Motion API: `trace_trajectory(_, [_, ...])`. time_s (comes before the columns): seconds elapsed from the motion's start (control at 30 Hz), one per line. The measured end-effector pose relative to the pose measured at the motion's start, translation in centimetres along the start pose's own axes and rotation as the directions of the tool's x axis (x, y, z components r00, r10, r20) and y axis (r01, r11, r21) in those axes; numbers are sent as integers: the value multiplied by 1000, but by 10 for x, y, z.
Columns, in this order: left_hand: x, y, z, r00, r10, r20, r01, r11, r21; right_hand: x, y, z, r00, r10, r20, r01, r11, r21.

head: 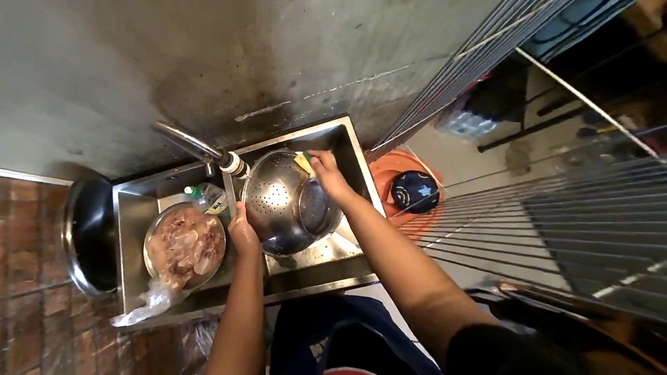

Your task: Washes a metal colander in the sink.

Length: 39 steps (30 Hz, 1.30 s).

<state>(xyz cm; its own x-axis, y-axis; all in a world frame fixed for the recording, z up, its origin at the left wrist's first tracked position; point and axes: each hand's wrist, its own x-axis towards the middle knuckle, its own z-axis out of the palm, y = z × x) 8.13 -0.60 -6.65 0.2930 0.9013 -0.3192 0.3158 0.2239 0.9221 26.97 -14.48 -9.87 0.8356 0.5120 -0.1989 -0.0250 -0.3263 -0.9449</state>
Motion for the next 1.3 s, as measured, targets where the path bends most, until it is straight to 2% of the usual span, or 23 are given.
trace_trajectory(0.1, [2, -2, -5, 999, -42, 11, 42, 999, 25, -23, 37, -7, 982, 180, -54, -167, 968, 187])
trace_trajectory(0.17, [5, -9, -12, 997, -80, -5, 80, 997, 19, -37, 60, -4, 952, 299, -56, -282, 937, 208])
trace_trajectory(0.23, [14, -13, -14, 994, -104, -41, 103, 995, -15, -58, 72, 7, 936, 340, -94, -317, 928, 197])
trace_trajectory(0.4, [21, -17, -11, 983, -177, -55, 175, 984, -39, -147, 64, 60, 904, 287, -316, -275, 958, 85])
trace_trajectory(0.47, [21, -16, -11, 981, -190, -51, 187, 981, -47, -181, 54, 77, 936, 219, -277, -224, 975, 16])
trace_trajectory(0.53, [21, -11, -9, 983, -180, -34, 178, 983, -54, -195, 33, 79, 978, 4, -209, -11, 999, -32])
trace_trajectory(0.6, [22, -13, -10, 983, -180, -24, 179, 982, -54, -184, 7, 68, 968, -172, -186, 158, 984, -84])
trace_trajectory(0.63, [21, -16, -11, 983, -182, -32, 181, 983, -39, -169, -4, 60, 967, -170, -192, 150, 982, -112])
trace_trajectory(0.73, [22, -26, -13, 986, -156, -53, 159, 985, 61, -109, -16, 34, 984, 74, -163, -107, 973, -205])
trace_trajectory(0.77, [26, -22, -10, 989, -144, -41, 147, 986, 76, -86, -19, 31, 982, 95, -163, -133, 961, -244])
trace_trajectory(0.8, [29, -19, -7, 990, -141, -30, 143, 987, 73, -69, -22, 31, 987, 60, -151, -103, 950, -294])
trace_trajectory(0.87, [26, -24, -10, 985, -168, -25, 170, 982, 80, -66, -22, 44, 996, -61, -61, 33, 922, -385])
trace_trajectory(0.97, [40, -18, -10, 991, -135, -22, 137, 987, 88, -88, -21, 51, 953, -216, 214, 285, 879, -383])
trace_trajectory(1.03, [51, -20, -16, 993, -117, -11, 118, 989, 92, -105, -4, 39, 930, -194, 311, 311, 866, -391])
trace_trajectory(1.13, [60, -20, -18, 989, -149, 11, 148, 984, 95, -85, 10, 17, 967, -176, 185, 247, 834, -494])
trace_trajectory(1.2, [60, -20, -16, 984, -172, 36, 167, 979, 119, -67, 6, 23, 967, -248, 55, 237, 809, -538])
trace_trajectory(1.27, [63, -15, -7, 981, -180, 70, 170, 977, 126, -57, -8, 39, 936, -350, 37, 317, 791, -523])
trace_trajectory(1.3, [67, -14, -6, 979, -184, 83, 171, 975, 141, -63, -13, 47, 929, -362, 81, 353, 798, -489])
